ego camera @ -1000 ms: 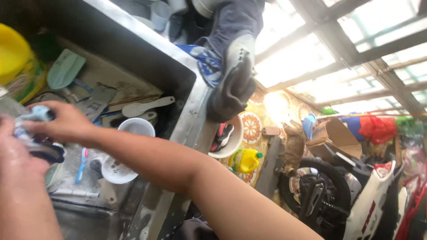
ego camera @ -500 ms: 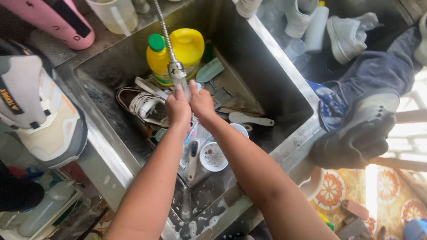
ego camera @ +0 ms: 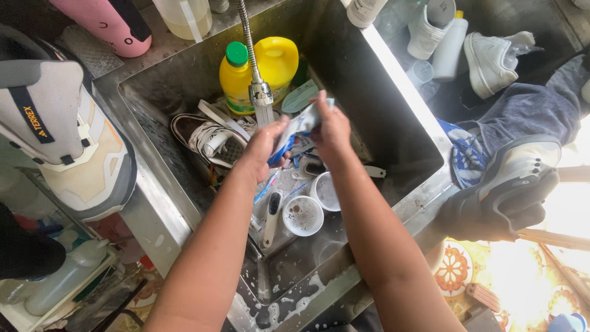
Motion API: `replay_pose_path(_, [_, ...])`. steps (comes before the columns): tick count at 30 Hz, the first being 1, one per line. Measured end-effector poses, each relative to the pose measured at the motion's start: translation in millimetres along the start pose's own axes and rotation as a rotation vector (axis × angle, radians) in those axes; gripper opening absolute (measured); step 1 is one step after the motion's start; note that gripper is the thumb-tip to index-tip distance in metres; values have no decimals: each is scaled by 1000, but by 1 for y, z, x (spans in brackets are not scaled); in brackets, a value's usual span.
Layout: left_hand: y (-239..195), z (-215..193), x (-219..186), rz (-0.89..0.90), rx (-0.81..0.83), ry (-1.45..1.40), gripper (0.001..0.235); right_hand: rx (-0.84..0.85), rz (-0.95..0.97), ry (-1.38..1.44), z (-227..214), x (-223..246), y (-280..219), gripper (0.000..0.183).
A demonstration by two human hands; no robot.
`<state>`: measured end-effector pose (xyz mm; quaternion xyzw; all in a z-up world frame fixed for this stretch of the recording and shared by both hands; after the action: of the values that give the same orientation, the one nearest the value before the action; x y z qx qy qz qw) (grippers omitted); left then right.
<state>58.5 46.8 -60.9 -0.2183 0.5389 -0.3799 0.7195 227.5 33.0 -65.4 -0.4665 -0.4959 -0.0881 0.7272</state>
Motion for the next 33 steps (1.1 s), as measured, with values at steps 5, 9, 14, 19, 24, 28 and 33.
replay_pose_path(5, [-61,35,-34,247,177,204,42,246,-108,287,-2,56,-19,43])
replay_pose_path(9, [-88,41,-43,334,337,225,46,270,-110,189,-6,68,-48,55])
replay_pose_path(14, [-86,30,-55,522,156,523,41,333,-127,109,0,73,-70,58])
replay_pose_path(19, [-75,-9,-63,403,-190,783,51,244,-367,146,-17,99,-67,50])
replay_pose_path(24, [-74,5,-17,-194,70,513,74,166,-223,263,-26,87,-76,43])
replay_pose_path(28, [-71,34,-17,-55,165,-21,45,372,-176,263,-8,56,-101,40])
replay_pose_path(33, [-63,12,-33,381,-183,-172,32,466,-79,112,-6,27,-110,34])
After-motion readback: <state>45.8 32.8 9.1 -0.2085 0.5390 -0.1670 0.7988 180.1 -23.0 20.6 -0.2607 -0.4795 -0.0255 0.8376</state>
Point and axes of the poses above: each hand's wrist, its own y-axis towards the middle knuckle, its own z-axis out of the palm, x = y × z, the point moved 8 cm from there along y, towards the middle knuckle, and after that the axes turned 12 degrees about -x, right-handed, at the moved point
